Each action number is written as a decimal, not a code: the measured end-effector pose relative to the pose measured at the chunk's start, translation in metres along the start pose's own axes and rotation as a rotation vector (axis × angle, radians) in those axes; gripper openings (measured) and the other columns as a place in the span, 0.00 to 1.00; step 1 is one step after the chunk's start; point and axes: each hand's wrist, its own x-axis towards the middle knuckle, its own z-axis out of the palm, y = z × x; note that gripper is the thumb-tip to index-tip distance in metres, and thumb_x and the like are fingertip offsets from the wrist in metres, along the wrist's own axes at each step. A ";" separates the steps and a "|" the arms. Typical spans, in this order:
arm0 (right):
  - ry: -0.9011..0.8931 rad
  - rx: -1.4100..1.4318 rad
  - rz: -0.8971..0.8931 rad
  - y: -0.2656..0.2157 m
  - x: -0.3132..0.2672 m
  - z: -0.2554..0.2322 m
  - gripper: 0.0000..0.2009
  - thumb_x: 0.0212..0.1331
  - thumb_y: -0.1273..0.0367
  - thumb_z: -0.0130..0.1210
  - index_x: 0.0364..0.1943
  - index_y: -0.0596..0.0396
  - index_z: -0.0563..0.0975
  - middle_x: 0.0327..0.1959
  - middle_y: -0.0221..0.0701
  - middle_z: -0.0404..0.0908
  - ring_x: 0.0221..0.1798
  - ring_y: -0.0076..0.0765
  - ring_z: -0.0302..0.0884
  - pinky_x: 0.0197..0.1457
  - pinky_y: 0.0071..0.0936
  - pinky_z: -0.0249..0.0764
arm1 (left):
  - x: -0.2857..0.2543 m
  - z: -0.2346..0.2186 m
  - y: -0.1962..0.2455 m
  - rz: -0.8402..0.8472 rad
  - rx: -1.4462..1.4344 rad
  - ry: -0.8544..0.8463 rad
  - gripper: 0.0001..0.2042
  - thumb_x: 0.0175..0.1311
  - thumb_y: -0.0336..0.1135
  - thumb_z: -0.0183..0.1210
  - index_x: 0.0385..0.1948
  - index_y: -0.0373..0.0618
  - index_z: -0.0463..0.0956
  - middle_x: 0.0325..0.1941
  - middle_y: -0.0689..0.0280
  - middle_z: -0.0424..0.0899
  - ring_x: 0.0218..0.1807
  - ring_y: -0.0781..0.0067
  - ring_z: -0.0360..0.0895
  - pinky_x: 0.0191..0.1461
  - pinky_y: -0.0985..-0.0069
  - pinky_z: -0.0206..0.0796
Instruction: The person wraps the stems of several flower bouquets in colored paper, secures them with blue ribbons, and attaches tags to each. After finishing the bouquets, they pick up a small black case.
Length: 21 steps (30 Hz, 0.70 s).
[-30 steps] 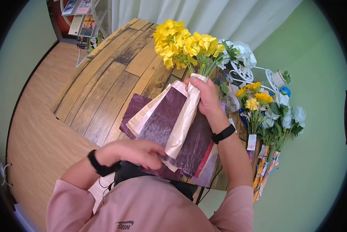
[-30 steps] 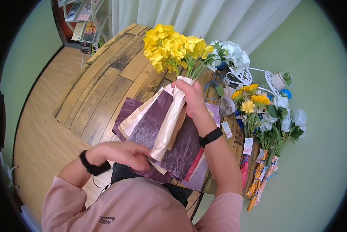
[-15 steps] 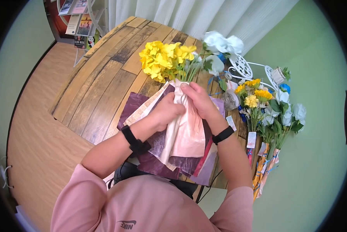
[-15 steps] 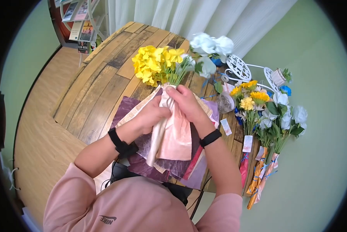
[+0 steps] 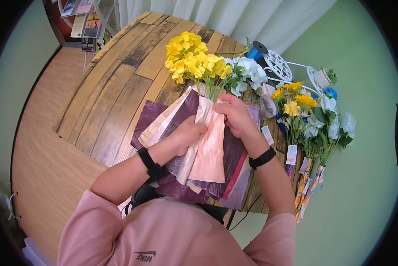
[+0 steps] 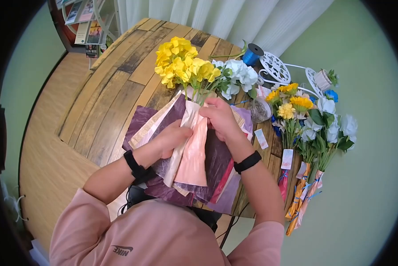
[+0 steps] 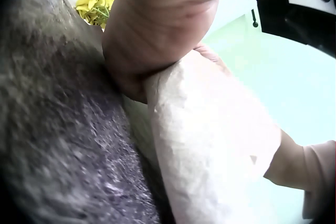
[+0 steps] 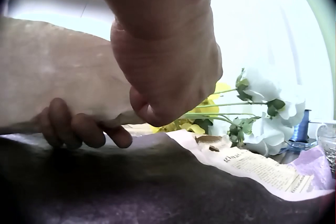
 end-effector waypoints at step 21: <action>-0.244 -0.195 -0.021 0.006 -0.049 0.028 0.20 0.64 0.72 0.51 0.59 0.64 0.70 0.36 0.28 0.79 0.32 0.18 0.74 0.35 0.18 0.73 | 0.006 -0.011 0.009 -0.310 -0.515 -0.374 0.20 0.70 0.49 0.45 0.38 0.40 0.77 0.33 0.60 0.82 0.37 0.60 0.81 0.45 0.58 0.76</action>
